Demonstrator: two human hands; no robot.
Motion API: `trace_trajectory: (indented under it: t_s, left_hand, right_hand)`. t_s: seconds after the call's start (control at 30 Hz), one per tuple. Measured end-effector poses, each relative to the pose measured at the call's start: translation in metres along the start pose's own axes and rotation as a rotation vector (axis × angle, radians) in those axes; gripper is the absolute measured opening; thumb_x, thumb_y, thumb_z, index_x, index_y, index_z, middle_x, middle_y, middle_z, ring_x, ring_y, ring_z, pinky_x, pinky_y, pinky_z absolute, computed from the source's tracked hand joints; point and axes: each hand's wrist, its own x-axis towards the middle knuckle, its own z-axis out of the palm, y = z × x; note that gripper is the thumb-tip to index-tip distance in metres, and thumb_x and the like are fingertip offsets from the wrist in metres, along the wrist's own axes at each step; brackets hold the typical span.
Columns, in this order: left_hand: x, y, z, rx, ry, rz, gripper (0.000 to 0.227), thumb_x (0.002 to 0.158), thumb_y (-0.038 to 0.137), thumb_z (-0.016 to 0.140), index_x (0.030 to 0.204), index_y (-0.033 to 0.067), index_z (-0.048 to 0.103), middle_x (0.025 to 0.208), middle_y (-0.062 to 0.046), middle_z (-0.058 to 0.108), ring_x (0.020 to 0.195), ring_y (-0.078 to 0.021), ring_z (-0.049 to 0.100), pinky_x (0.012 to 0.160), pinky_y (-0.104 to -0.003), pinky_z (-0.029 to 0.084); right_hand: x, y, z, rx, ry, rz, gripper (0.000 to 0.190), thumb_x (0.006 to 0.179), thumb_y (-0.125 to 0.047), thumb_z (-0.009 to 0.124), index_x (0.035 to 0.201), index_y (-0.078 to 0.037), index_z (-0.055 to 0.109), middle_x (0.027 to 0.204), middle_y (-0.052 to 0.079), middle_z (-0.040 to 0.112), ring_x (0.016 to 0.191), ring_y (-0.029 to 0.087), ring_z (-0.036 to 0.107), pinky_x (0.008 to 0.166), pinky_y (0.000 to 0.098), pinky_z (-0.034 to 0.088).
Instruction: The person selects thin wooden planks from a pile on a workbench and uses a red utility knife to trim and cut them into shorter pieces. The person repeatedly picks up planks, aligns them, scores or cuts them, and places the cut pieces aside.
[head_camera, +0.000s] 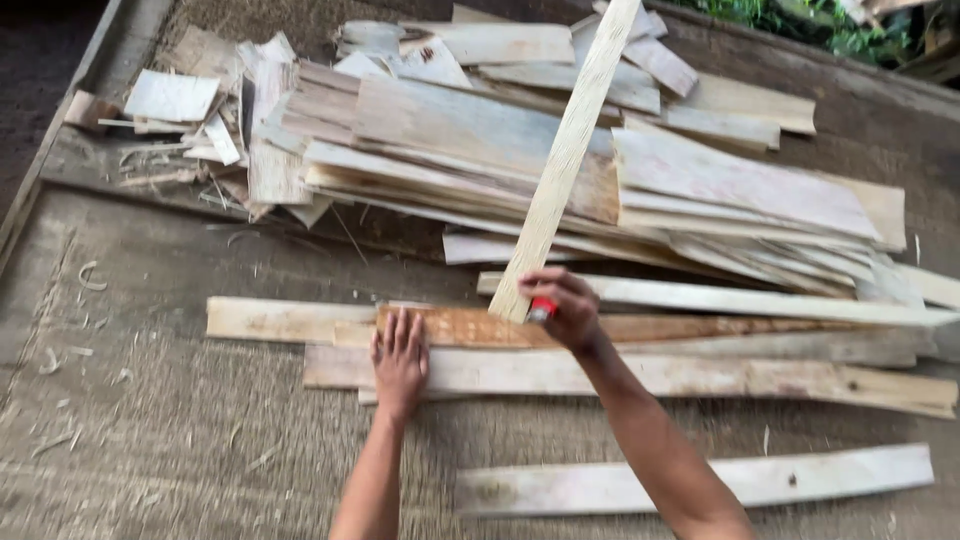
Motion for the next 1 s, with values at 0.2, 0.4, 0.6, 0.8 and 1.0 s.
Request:
trace_trajectory:
  t_s: [0.2, 0.4, 0.6, 0.8, 1.0]
  left_hand:
    - [-0.003, 0.041, -0.004, -0.778, -0.294, -0.36, 0.047, 0.105, 0.041, 0.055, 0.143, 0.0135, 0.057, 0.147, -0.018, 0.051, 0.122, -0.038, 0.065, 0.103, -0.054, 0.051]
    - [-0.085, 0.163, -0.086, -1.827, -0.75, -0.651, 0.05, 0.106, 0.038, 0.056, 0.15, 0.0129, 0.053, 0.133, -0.015, 0.067, 0.117, -0.0339, 0.067, 0.097, -0.054, 0.053]
    - [-0.177, 0.16, -0.041, -1.766, -0.477, -0.64, 0.039, 0.095, 0.001, 0.069, 0.132, 0.0064, 0.06, 0.108, -0.009, 0.07, 0.095, -0.0229, 0.07, 0.081, -0.042, 0.06]
    - [-0.222, 0.131, -0.075, -1.503, -0.366, -0.744, 0.037, 0.099, 0.004, 0.062, 0.135, 0.0133, 0.056, 0.113, -0.014, 0.07, 0.096, -0.0281, 0.069, 0.082, -0.047, 0.058]
    - [-0.277, 0.105, -0.065, -1.463, -0.26, -0.867, 0.036, 0.105, 0.001, 0.05, 0.139, 0.0129, 0.053, 0.115, -0.016, 0.068, 0.1, -0.0286, 0.067, 0.086, -0.047, 0.056]
  right_hand:
    - [-0.149, -0.128, -0.008, 0.113, -0.018, 0.095, 0.023, 0.096, -0.027, 0.071, 0.086, -0.01, 0.082, 0.098, 0.01, 0.079, 0.073, 0.026, 0.073, 0.071, 0.0365, 0.061]
    - [-0.264, -0.229, -0.016, 0.148, -0.166, 0.242, 0.054, 0.102, -0.052, 0.052, 0.09, -0.007, 0.079, 0.098, 0.01, 0.078, 0.076, 0.031, 0.074, 0.07, 0.0395, 0.061]
    - [-0.325, -0.282, -0.04, 0.096, -0.16, 0.411, 0.053, 0.099, -0.055, 0.048, 0.1, -0.013, 0.08, 0.124, 0.011, 0.073, 0.093, 0.035, 0.074, 0.074, 0.0446, 0.062]
    - [-0.43, -0.202, -0.114, -0.466, -0.168, 0.843, 0.023, 0.087, -0.014, 0.078, 0.109, -0.009, 0.073, 0.117, 0.005, 0.07, 0.097, 0.032, 0.071, 0.085, 0.0445, 0.061]
    - [-0.431, -0.182, -0.157, -0.492, -0.267, 1.191, 0.043, 0.093, -0.012, 0.075, 0.134, -0.009, 0.064, 0.145, 0.009, 0.056, 0.098, 0.027, 0.071, 0.087, 0.0391, 0.058]
